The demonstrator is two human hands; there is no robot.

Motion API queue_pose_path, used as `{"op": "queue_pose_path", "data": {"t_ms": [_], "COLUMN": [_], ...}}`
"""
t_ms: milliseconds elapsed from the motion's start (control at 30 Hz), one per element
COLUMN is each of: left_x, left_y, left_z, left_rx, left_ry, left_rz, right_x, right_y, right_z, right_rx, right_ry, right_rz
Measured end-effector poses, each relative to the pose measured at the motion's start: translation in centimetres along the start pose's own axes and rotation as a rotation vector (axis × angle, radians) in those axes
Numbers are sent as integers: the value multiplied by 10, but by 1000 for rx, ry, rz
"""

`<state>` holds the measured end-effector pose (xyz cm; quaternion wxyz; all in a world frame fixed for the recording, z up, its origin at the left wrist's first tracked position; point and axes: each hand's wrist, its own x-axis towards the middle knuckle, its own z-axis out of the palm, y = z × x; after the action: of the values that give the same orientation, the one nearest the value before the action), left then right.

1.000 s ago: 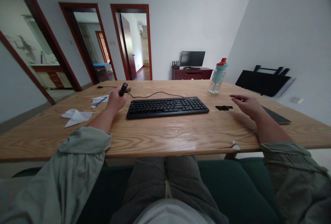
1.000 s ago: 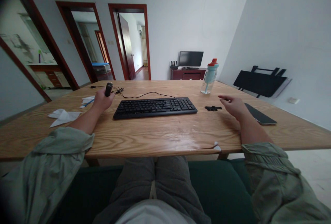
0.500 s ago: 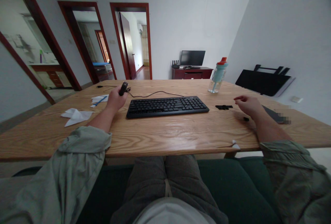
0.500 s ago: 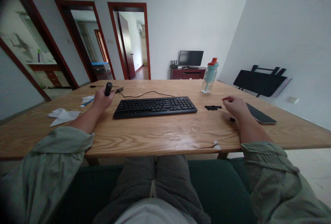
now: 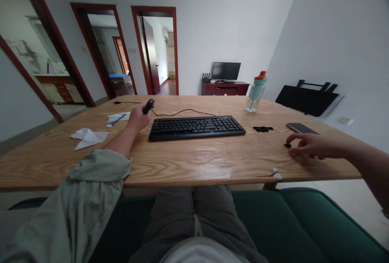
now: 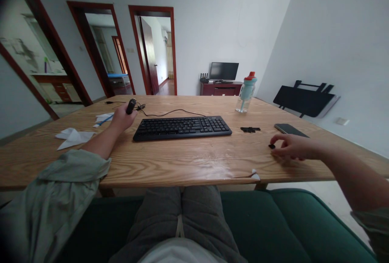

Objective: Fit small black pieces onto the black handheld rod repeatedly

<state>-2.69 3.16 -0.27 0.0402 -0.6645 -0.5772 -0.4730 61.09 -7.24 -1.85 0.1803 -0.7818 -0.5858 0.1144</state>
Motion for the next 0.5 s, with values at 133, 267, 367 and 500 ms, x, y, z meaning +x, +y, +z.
{"op": "queue_pose_path", "data": {"t_ms": [133,267,367,500], "left_x": [0,-1,-1,-1], "left_y": [-3,-3,-3,-2], "left_z": [2,3,2,2], "left_rx": [11,22,32,42], "left_ry": [-4,-14,-19,-30], "left_rz": [25,29,27,16], "right_x": [1,18,29,37], "right_y": [5,-4,-7,-2], "right_z": [12,22,31,42], "right_rx": [17,-51,-6,20], "right_ry": [-291,-136,-42,90], "right_rz": [0,-108,-183,-164]}}
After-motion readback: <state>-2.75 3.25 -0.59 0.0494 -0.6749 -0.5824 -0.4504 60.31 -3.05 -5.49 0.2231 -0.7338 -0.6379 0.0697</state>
